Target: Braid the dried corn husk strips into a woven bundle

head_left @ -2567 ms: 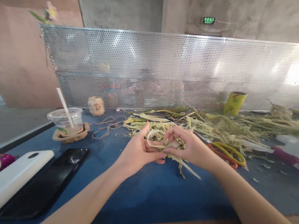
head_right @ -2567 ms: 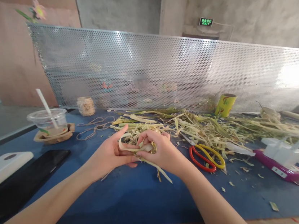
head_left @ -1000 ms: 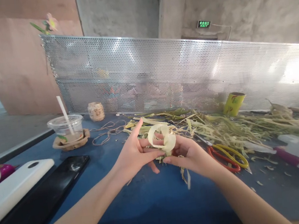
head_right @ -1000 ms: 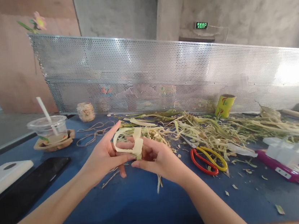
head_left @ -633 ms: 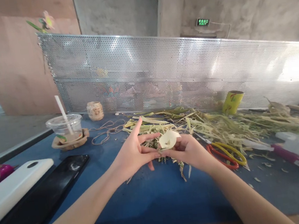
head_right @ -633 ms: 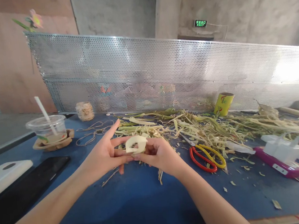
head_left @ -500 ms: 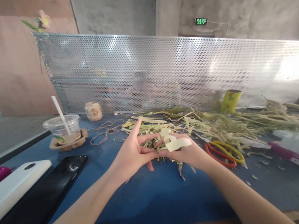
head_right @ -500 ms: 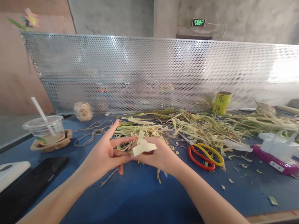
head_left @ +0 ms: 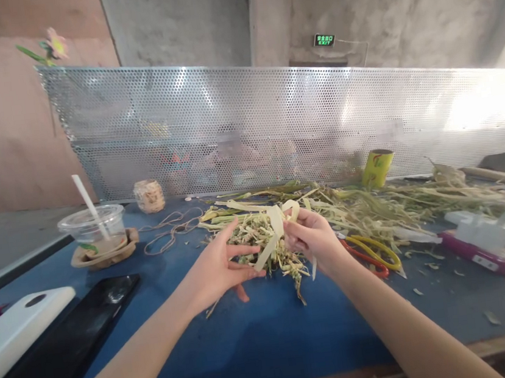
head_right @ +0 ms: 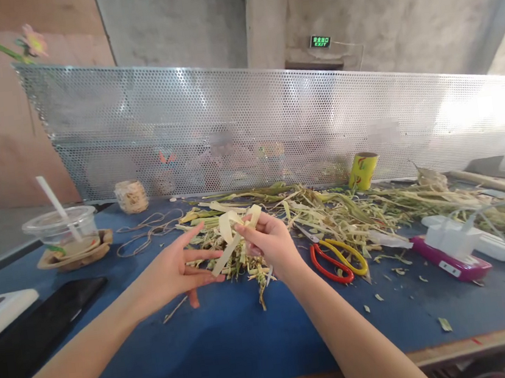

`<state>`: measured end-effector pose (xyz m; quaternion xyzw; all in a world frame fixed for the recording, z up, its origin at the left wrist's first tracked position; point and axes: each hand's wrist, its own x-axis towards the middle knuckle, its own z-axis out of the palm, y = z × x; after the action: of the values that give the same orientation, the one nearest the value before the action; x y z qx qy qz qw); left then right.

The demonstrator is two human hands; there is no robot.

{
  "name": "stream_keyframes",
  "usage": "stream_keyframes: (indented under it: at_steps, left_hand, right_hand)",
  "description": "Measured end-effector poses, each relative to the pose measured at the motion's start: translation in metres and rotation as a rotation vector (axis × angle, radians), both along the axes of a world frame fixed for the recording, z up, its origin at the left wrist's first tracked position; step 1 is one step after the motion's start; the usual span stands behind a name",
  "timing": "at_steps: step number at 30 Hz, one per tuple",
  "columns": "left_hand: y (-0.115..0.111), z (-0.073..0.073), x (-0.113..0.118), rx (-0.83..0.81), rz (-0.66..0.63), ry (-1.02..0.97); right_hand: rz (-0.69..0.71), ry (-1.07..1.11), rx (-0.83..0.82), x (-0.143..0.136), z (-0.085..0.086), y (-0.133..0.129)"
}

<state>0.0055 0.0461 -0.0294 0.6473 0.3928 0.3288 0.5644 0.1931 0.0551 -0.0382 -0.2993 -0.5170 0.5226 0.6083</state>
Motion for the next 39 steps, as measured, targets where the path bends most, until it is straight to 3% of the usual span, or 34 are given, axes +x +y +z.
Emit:
stream_keyframes:
  at_steps: [3,6,8,13,17,22,26,32,39]
  left_hand:
    - [0.002,-0.005,-0.002,0.054,-0.045,0.054]
    - [0.000,-0.002,0.000,0.340,0.157,0.017]
    - [-0.003,0.003,0.002,0.342,0.154,-0.052]
    - [-0.004,0.012,-0.001,0.412,0.268,0.061]
    - [-0.003,0.013,0.000,0.363,0.284,-0.041]
    - [-0.006,0.006,0.011,0.196,0.207,-0.164]
    - [-0.006,0.000,0.014,0.227,0.241,-0.205]
    - [-0.004,-0.004,0.015,0.214,0.221,-0.202]
    - [-0.001,-0.013,0.015,0.216,0.245,-0.245]
  right_hand:
    - [0.080,-0.090,-0.030,-0.003,-0.003,0.000]
    - [0.128,-0.281,-0.034,-0.010,-0.007,-0.003]
    - [0.154,-0.376,-0.021,-0.013,-0.010,-0.006]
    - [0.204,-0.430,-0.002,-0.014,-0.011,-0.010]
    - [0.218,-0.364,-0.021,-0.014,-0.012,-0.009]
    - [0.264,-0.226,-0.031,-0.017,-0.013,-0.007]
    - [0.283,-0.201,-0.009,-0.018,-0.012,-0.007]
    - [0.172,-0.352,-0.002,-0.022,-0.012,-0.008]
    - [0.151,-0.270,0.006,-0.024,-0.013,-0.006]
